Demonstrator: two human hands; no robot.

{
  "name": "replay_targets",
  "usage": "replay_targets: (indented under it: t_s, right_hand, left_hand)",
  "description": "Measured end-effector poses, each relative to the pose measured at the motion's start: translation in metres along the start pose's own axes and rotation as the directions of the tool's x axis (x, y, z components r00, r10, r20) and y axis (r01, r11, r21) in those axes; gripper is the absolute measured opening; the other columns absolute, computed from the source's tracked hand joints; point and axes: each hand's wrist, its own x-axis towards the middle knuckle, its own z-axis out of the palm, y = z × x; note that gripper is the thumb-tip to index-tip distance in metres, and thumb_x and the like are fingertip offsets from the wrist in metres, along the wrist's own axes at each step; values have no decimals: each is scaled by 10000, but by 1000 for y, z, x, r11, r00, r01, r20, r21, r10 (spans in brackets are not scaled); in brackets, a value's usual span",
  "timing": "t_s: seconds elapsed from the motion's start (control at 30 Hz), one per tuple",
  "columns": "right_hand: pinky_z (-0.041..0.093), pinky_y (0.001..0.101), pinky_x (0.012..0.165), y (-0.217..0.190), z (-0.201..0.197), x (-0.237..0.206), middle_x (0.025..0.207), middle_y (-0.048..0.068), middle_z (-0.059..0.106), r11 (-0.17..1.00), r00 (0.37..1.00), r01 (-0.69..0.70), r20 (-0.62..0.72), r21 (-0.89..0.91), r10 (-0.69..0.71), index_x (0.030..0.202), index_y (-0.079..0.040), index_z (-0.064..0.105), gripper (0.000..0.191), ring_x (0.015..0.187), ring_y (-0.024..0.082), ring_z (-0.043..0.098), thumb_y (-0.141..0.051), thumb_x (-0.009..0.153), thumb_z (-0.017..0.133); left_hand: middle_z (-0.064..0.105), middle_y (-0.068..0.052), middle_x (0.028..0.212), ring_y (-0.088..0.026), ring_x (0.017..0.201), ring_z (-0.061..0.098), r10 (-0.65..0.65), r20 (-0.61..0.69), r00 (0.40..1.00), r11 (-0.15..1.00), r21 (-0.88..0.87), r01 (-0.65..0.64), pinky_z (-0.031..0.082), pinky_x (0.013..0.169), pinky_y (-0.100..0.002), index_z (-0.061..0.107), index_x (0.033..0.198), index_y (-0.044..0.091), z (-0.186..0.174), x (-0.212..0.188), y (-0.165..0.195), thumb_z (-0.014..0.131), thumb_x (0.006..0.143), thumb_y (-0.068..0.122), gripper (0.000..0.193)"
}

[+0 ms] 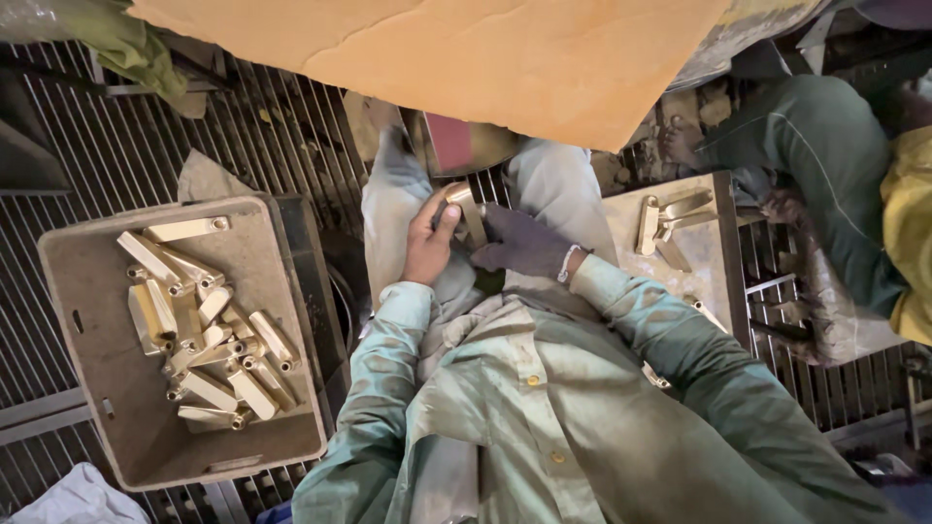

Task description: The person repeatedly picks up small brass-colored metal parts from a container and presses them against a rotating grinding wheel to smooth their surfaces. They handle the parts one at a time, turning them over to work on different sides before placing them back into the container.

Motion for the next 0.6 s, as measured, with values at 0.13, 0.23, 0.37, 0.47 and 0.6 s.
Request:
replay_targets:
  t_s: [0.13, 0.23, 0.37, 0.47, 0.6]
  right_hand:
    - [548, 356, 711, 5, 2, 13, 861, 83, 698, 979, 979, -203, 5, 22, 203, 1050, -52, 578, 303, 773, 220, 707, -193, 827, 726]
    - [553, 339, 680, 7, 2, 21, 819, 60, 700, 971, 977, -212, 5, 108, 213, 1012, -35, 571, 239, 729, 193, 689, -158, 847, 694]
    - [552, 315, 661, 4, 0, 30, 829, 52, 696, 937, 971, -238, 47, 258, 233, 1033, -40, 589, 211, 722, 157, 660, -122, 854, 666]
    - [549, 298, 614, -1, -5, 36, 843, 28, 700, 906, 945, -326, 93, 269, 312, 1059, -65, 597, 232, 664, 143, 654, -151, 857, 671]
    - [543, 273, 564, -5, -10, 36, 848, 16, 706, 881, 937, -348, 135, 321, 322, 1077, -75, 622, 246, 604, 134, 649, -183, 863, 678]
  left_hand:
    - [683, -63, 1299, -141, 1186, 600, -36, 47, 998, 997, -70, 39, 477, 1052, -295, 592, 1409, 9, -6, 11, -5, 591, 1077, 312, 450]
    - [682, -64, 1309, -136, 1190, 597, -34, 59, 998, 997, -71, 38, 468, 1059, -289, 586, 1419, 6, -8, 18, -10, 574, 1088, 306, 448]
    - [700, -61, 1258, -123, 1115, 621, -127, 24, 992, 987, -96, 129, 504, 992, -283, 597, 1409, 17, -8, 27, -22, 576, 1072, 309, 446]
    - [698, -48, 1251, -108, 1121, 612, -96, 2, 995, 990, -102, 95, 493, 999, -270, 615, 1387, 28, -6, 30, -33, 576, 1065, 323, 438]
    - [733, -43, 1119, -115, 1008, 636, -218, -112, 969, 975, -65, 212, 525, 913, -280, 688, 1278, 21, -3, 34, -51, 627, 1039, 323, 390]
